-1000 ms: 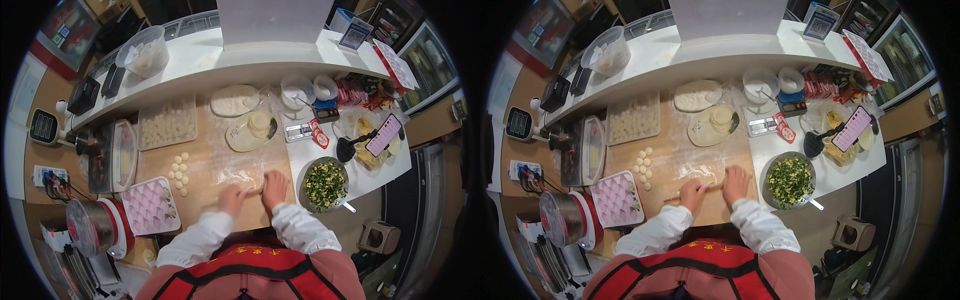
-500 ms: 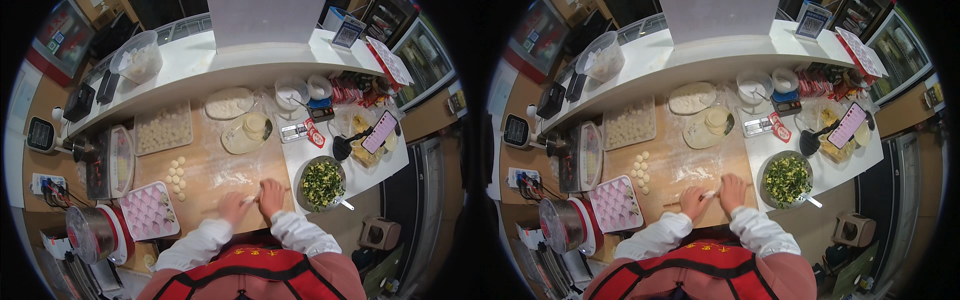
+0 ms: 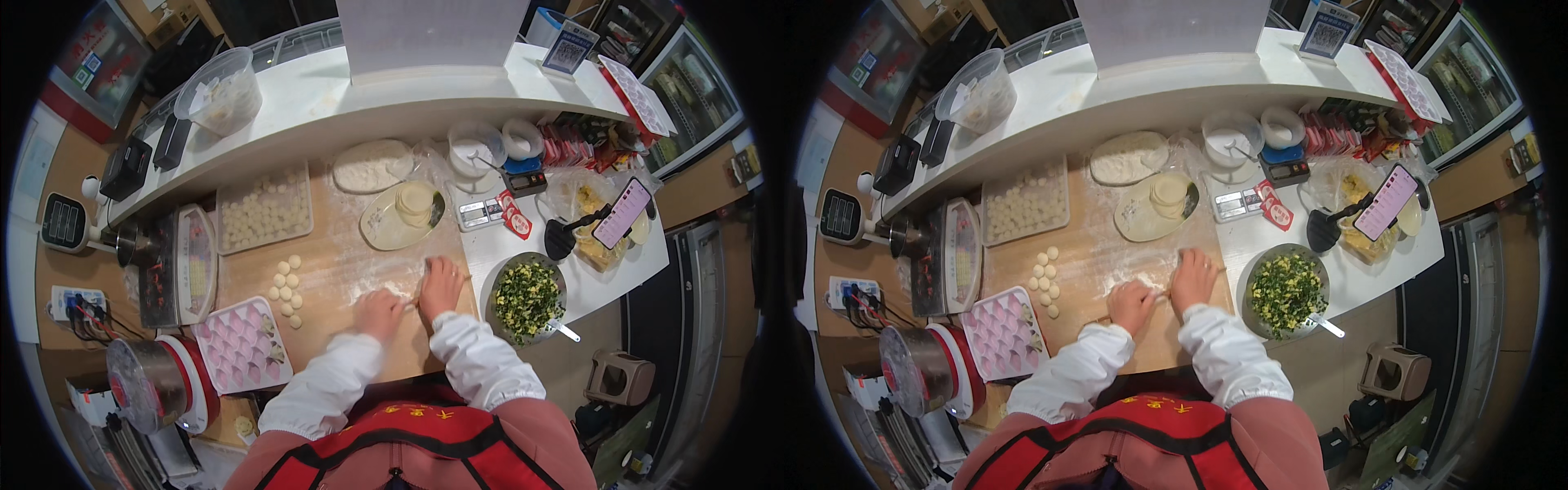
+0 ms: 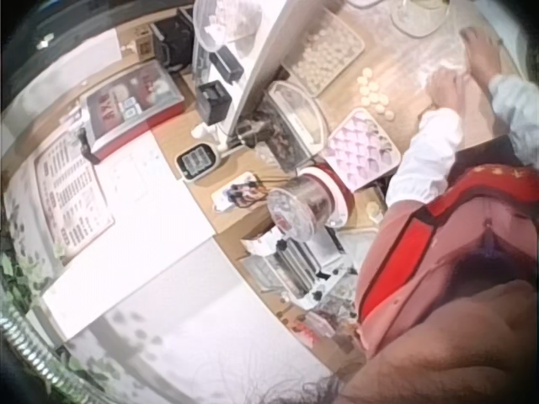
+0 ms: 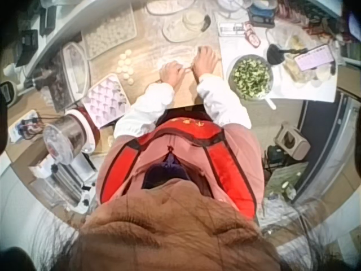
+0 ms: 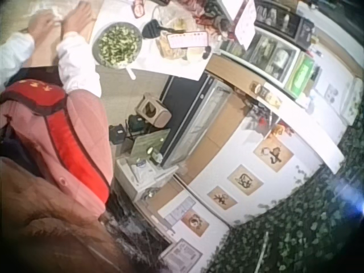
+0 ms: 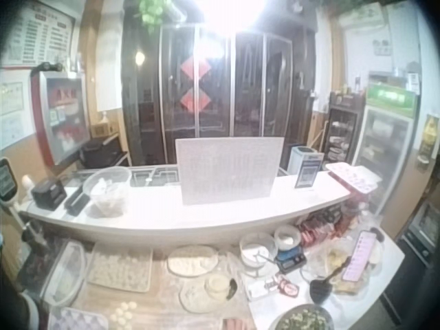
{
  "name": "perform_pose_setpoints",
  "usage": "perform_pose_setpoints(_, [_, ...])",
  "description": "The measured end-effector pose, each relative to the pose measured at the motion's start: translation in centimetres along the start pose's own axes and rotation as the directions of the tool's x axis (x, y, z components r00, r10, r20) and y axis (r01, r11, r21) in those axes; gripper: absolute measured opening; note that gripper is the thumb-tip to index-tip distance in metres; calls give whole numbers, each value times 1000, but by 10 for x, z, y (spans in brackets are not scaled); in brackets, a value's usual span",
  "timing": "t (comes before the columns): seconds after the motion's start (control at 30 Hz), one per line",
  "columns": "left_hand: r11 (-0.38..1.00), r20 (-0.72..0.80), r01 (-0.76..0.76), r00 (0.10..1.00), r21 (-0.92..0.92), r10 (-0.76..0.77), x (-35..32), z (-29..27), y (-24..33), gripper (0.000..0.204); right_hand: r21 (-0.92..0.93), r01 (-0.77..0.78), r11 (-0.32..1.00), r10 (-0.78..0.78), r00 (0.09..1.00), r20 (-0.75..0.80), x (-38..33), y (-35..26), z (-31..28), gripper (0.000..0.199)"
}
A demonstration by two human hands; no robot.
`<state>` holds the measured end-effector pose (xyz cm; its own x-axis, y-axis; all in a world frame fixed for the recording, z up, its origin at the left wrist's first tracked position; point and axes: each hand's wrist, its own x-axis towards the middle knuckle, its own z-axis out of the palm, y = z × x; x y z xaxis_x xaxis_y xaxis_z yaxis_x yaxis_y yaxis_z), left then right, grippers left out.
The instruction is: The person repeatedly rolls small dough balls into flat circular sheets using a rolling pin on a floured wooden board. They rotate each piece to achieve even thickness and stack the finished sheets on a plate. The person occasionally sprinkles flour onto the board to prevent sticking.
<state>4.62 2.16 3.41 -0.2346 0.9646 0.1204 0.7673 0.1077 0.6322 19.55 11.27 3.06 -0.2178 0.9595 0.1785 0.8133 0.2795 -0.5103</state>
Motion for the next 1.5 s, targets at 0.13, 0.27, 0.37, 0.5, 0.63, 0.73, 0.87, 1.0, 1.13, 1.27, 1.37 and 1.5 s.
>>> perform_pose_setpoints(0.13, [996, 39, 80, 996, -46, -78, -5, -1, -4, 20, -46, 12, 999, -9, 998, 69, -7, 2, 1, 33])
perform_pose_setpoints(0.27, [997, 15, 39, 999, -67, -38, -8, 3, -7, 23, -34, -1, 999, 9, 975, 220, -17, 1, -9, 33])
perform_pose_setpoints(0.37, [998, -90, -67, 994, 10, 67, -7, 5, -8, 27, 34, -9, 999, 8, 1000, 4, -2, 0, -6, 33])
perform_pose_setpoints(0.5, [994, 8, 106, 994, -40, -106, -10, 2, -9, 28, -28, -13, 1000, 14, 999, 29, -10, 8, 0, 30])
perform_pose_setpoints(0.63, [999, 65, 33, 997, -17, -32, -16, -4, -8, 24, -40, 63, 997, -59, 993, 101, -14, 11, 8, 30])
perform_pose_setpoints(0.73, [999, -5, -2, 1000, -38, 1, -15, -6, -7, 19, -2, 84, 996, -84, 996, -20, -9, 6, 8, 31])
perform_pose_setpoints(0.87, [998, -112, -20, 994, -61, 13, -15, -8, -7, 16, 3, -15, 1000, 15, 1000, -2, 0, -3, 2, 30])
perform_pose_setpoints(1.0, [992, 12, 109, 994, -71, -108, -18, -9, -7, 17, 6, 52, 999, -52, 989, 141, -15, -9, -8, 30])
perform_pose_setpoints(1.13, [997, -25, -37, 999, 63, 38, -13, -6, -9, 14, 44, 52, 998, -53, 998, 20, -1, -12, 0, 30])
perform_pose_setpoints(1.27, [999, -128, -31, 991, 36, 35, -11, -5, -12, 15, 37, 82, 996, -80, 995, -65, 2, -10, 5, 29])
perform_pose_setpoints(1.37, [984, 85, 176, 980, 24, -178, -16, -5, -13, 13, -33, 24, 999, -21, 995, 97, -12, -9, 3, 29])
perform_pose_setpoints(1.5, [998, -64, -29, 997, 53, 33, -17, -5, -14, 9, 45, 111, 993, -112, 993, 41, -11, -15, 6, 30])
